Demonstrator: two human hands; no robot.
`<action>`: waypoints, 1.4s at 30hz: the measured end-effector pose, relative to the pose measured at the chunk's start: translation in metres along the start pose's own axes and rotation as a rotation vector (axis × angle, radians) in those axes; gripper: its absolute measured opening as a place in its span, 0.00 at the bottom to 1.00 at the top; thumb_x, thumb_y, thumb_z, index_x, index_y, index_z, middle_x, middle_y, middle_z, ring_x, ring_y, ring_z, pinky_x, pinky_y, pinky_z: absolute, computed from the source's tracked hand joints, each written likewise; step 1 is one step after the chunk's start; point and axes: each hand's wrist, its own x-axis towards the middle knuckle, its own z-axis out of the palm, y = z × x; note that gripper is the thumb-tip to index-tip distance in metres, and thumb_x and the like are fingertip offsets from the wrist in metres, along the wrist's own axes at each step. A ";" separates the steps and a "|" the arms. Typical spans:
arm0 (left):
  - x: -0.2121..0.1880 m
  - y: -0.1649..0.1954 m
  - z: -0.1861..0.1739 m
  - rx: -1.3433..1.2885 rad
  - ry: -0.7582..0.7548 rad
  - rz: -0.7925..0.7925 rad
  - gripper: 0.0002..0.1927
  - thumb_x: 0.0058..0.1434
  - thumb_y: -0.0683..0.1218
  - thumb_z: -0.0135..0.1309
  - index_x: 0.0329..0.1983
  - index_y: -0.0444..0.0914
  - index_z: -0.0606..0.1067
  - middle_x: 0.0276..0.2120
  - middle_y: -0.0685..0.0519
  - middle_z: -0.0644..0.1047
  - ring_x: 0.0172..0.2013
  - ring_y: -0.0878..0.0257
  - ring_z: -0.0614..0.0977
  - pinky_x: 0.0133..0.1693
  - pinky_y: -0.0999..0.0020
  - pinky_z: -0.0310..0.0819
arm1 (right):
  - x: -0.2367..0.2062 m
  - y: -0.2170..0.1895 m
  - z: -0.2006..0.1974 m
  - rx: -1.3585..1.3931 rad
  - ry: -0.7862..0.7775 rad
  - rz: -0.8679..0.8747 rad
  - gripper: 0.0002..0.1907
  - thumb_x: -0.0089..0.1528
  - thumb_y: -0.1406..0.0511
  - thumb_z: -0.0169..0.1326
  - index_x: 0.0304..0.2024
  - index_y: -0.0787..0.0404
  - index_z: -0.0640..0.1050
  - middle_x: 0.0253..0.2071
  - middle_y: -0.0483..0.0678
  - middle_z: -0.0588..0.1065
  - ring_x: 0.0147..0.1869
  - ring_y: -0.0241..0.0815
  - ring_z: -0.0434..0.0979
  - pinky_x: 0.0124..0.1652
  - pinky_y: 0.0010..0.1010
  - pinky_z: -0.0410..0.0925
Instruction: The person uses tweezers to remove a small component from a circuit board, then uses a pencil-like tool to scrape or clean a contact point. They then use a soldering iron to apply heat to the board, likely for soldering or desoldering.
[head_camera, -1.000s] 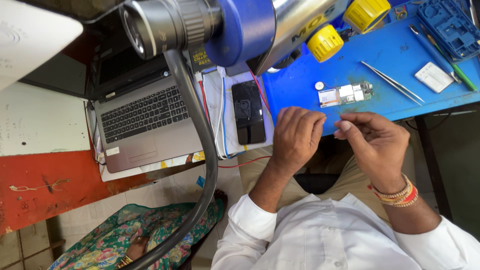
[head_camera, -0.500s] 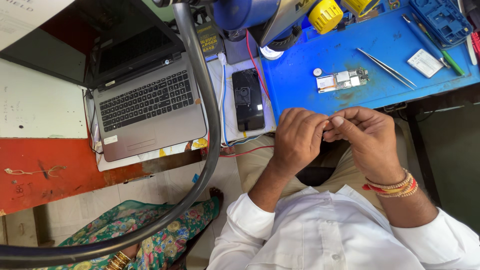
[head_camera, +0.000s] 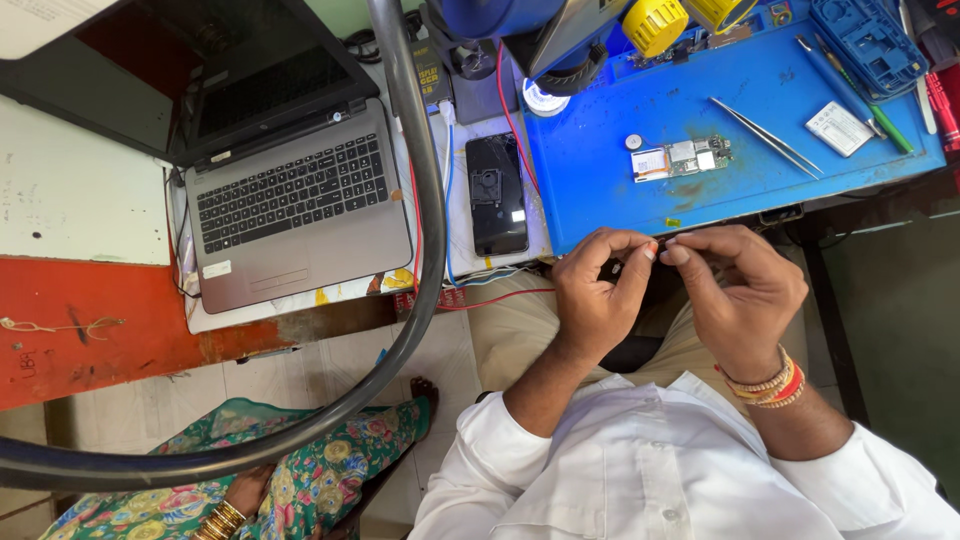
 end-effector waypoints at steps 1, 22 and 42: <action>0.000 0.000 0.000 -0.003 0.001 -0.002 0.02 0.66 0.37 0.59 0.40 0.33 0.78 0.35 0.51 0.82 0.34 0.64 0.83 0.39 0.70 0.78 | 0.000 -0.001 0.000 -0.046 0.007 -0.055 0.05 0.67 0.76 0.64 0.45 0.69 0.82 0.39 0.52 0.81 0.38 0.33 0.81 0.35 0.17 0.69; 0.004 -0.005 0.000 0.071 -0.022 0.024 0.01 0.65 0.37 0.58 0.39 0.34 0.77 0.35 0.51 0.82 0.36 0.62 0.85 0.40 0.69 0.79 | 0.004 0.007 0.003 -0.173 -0.015 -0.235 0.07 0.65 0.78 0.65 0.44 0.68 0.82 0.41 0.53 0.82 0.43 0.42 0.84 0.42 0.25 0.75; 0.009 -0.013 0.000 0.070 -0.049 0.030 0.02 0.66 0.37 0.58 0.39 0.34 0.77 0.36 0.51 0.82 0.37 0.63 0.85 0.41 0.70 0.80 | 0.008 0.012 0.006 -0.200 -0.012 -0.206 0.07 0.64 0.77 0.66 0.44 0.67 0.82 0.42 0.53 0.82 0.41 0.40 0.83 0.38 0.23 0.72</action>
